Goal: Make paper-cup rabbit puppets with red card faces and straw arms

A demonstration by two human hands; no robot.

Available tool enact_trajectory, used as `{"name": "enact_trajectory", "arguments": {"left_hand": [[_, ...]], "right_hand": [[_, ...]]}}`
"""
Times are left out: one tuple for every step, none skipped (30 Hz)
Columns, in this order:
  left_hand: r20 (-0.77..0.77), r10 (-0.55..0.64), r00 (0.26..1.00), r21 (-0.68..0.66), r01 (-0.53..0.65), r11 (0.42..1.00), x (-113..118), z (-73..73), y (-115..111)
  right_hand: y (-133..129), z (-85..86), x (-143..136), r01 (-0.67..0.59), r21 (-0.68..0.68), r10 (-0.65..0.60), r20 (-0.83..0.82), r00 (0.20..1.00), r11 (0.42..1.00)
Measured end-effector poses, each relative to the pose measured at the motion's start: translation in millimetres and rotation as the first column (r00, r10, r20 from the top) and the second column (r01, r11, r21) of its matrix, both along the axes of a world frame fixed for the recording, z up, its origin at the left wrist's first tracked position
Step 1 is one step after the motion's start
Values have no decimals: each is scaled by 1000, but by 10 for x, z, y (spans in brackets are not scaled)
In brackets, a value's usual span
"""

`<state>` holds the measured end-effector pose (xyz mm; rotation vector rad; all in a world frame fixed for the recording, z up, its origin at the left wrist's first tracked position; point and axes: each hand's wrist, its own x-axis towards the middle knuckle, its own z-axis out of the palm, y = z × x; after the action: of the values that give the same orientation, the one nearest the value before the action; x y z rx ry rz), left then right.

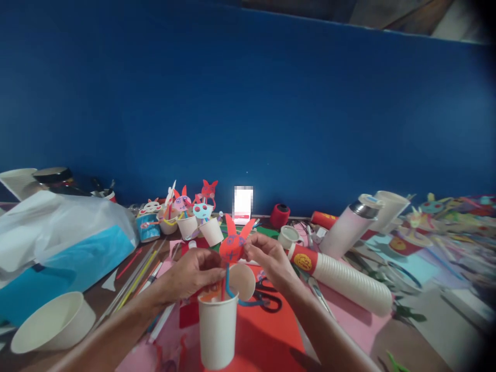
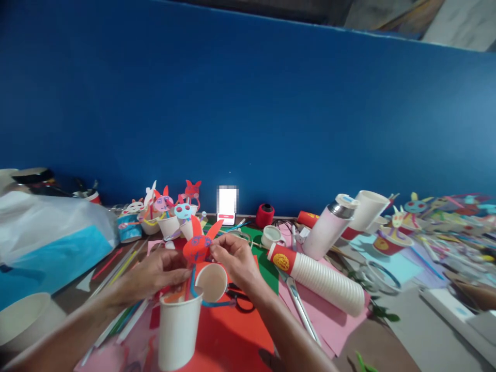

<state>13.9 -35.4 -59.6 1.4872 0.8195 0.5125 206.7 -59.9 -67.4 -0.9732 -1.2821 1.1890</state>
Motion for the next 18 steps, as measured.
{"name": "enact_trajectory", "arguments": {"left_hand": [[4, -8, 1000, 0, 8, 1000, 12, -19, 8], [11, -11, 1000, -2, 11, 1000, 24, -39, 15], [20, -16, 1000, -8, 16, 1000, 33, -59, 21], [32, -20, 999, -21, 21, 1000, 42, -76, 26], [45, -22, 999, -39, 24, 999, 49, -90, 30], [58, -21, 998, -58, 25, 998, 54, -99, 33], [71, -23, 997, -75, 28, 997, 58, -105, 35], [81, -22, 996, -91, 30, 995, 60, -108, 38], [89, -22, 996, -101, 31, 994, 61, -110, 40], [94, -21, 995, -107, 31, 994, 61, -112, 42], [97, -18, 995, -109, 29, 994, 60, -114, 44], [100, -14, 995, -110, 25, 994, 60, -118, 46], [99, -5, 995, -107, 16, 994, 60, -121, 48], [95, 4, 995, -103, 6, 995, 60, -124, 49], [90, 11, 996, -100, -2, 995, 60, -127, 50], [86, 17, 996, -96, -8, 995, 60, -128, 52], [81, 19, 997, -90, -11, 996, 59, -129, 54], [75, 19, 997, -84, -13, 996, 59, -130, 56]], "right_hand": [[3, -7, 0, -1, 0, 1, 32, 999, 1000], [6, -14, -1, 2, 1, -2, 71, 997, 1000], [9, -21, -1, 9, 4, -9, 113, 994, 1000], [11, -27, -2, 18, 10, -19, 155, 988, 1000], [13, -32, -4, 30, 20, -33, 195, 980, 999], [14, -35, -6, 45, 31, -51, 232, 971, 999], [16, -36, -10, 61, 45, -71, 264, 962, 997], [17, -38, -15, 74, 61, -88, 289, 953, 995], [17, -39, -22, 83, 76, -102, 307, 946, 994], [17, -43, -30, 92, 88, -116, 318, 941, 992], [18, -49, -40, 104, 95, -130, 322, 938, 990], [18, -59, -50, 118, 97, -143, 322, 936, 988], [19, -71, -61, 130, 91, -153, 317, 936, 987], [19, -86, -72, 143, 81, -161, 307, 938, 986], [19, -103, -82, 154, 69, -167, 295, 941, 986], [18, -118, -92, 162, 58, -171, 281, 944, 985], [16, -132, -101, 167, 49, -174, 267, 948, 985], [13, -143, -110, 174, 43, -179, 258, 949, 984]]}}
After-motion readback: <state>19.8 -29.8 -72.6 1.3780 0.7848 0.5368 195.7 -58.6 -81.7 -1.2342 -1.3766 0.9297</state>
